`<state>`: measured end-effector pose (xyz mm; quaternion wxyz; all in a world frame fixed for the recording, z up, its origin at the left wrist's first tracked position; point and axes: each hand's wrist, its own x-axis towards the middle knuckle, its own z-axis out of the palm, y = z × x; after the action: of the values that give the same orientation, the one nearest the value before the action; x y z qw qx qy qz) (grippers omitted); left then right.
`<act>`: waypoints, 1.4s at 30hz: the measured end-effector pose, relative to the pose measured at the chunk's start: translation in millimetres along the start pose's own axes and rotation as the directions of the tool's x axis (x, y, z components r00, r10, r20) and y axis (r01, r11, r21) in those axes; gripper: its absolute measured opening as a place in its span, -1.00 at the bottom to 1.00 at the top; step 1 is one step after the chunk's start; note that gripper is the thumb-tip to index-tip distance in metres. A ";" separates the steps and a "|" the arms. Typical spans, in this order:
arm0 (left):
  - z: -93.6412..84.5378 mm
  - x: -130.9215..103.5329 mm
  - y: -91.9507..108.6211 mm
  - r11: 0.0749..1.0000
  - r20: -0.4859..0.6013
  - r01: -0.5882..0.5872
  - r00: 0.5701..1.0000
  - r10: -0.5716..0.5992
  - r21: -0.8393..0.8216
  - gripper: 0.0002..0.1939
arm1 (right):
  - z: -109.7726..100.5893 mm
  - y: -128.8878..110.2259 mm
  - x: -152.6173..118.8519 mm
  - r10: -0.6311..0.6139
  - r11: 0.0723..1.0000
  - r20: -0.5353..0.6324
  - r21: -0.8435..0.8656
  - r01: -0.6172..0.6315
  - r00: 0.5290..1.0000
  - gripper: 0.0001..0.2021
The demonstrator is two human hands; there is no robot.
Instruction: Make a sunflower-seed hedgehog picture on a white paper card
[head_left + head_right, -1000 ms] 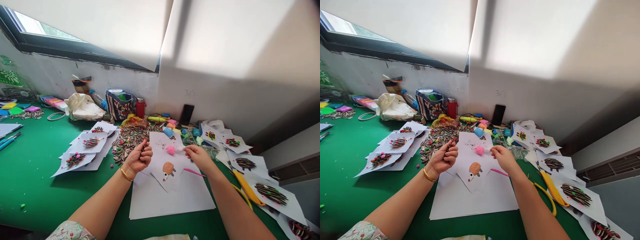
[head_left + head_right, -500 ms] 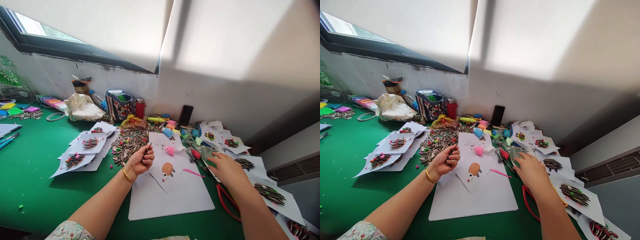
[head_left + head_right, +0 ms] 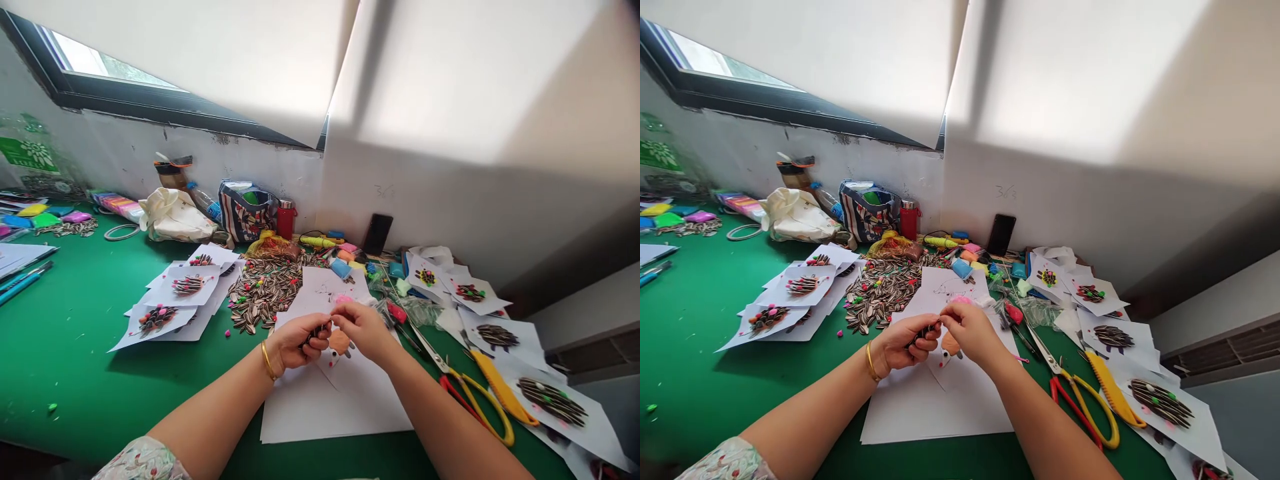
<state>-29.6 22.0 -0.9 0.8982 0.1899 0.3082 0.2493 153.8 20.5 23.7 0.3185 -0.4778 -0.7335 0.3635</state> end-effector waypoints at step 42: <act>-76.7 24.1 112.8 -0.134 -0.130 0.425 0.536 0.834 0.895 -0.80 | -20.5 62.3 -40.6 0.191 0.943 -0.218 0.310 -0.117 0.957 -0.58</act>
<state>-100.1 140.6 -12.7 0.1208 0.6993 0.6841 0.1684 213.6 4.7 -22.5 0.4444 -0.5226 -0.5864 0.4307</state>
